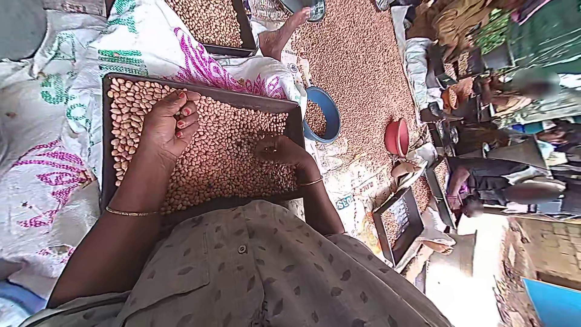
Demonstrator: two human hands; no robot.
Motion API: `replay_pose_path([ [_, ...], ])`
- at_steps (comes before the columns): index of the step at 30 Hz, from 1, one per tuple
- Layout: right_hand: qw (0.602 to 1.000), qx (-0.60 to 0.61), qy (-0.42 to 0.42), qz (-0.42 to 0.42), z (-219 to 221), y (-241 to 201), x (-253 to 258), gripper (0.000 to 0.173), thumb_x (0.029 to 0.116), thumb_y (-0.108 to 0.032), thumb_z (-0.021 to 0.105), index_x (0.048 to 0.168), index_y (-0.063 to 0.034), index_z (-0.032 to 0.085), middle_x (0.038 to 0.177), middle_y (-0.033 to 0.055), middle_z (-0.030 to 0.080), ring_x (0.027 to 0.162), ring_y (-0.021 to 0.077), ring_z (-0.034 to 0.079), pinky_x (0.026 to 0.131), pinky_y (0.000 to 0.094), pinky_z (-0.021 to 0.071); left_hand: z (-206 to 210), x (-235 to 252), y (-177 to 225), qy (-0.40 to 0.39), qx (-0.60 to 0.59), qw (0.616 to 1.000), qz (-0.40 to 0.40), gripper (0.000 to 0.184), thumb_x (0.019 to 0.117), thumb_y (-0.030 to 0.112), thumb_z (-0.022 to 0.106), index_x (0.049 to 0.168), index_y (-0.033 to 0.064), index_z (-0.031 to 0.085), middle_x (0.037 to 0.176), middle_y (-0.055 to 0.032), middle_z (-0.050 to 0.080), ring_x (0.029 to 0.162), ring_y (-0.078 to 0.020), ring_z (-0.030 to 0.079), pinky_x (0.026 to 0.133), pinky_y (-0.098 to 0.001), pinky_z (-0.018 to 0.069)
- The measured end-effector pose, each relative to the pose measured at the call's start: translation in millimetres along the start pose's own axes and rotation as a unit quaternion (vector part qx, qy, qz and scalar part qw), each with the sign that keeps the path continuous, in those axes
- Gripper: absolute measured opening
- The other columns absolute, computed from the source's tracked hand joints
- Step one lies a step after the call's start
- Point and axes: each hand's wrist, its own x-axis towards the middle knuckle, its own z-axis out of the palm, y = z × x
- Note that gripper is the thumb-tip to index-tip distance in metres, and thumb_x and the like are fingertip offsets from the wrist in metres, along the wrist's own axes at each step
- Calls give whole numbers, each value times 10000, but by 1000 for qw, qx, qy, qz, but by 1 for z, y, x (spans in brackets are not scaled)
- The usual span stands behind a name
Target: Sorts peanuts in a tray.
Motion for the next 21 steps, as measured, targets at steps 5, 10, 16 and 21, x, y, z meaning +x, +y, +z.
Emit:
replay_pose_path([
  [5,986,-22,163,23,-27,3,0,210,999,-86,600,1147,20,703,1009,145,730,775,171,692,719,361,588,2,0,-1,-7,4,1000,3,345,1114,180,290,994,159,613,645,119,461,425,50,332,374,-80,268],
  [10,978,-79,162,-106,9,-25,58,200,991,-34,579,1113,33,722,1057,189,724,891,264,716,844,420,585,3,-1,1,31,15,999,0,341,1116,168,297,1007,145,620,651,113,480,434,42,349,385,-87,277],
  [16,954,-225,180,-86,73,-27,95,200,974,-68,615,1113,30,721,1167,214,696,1046,353,707,864,486,588,2,0,0,31,9,999,-1,337,1115,167,297,1014,143,618,655,112,491,445,44,370,397,-85,299],
  [21,952,-82,282,-91,48,-17,83,154,964,-21,629,1052,66,721,998,199,725,832,271,716,784,404,593,6,-4,1,28,90,995,-34,424,1132,316,276,1036,138,649,713,91,565,444,25,367,397,-109,286],
])
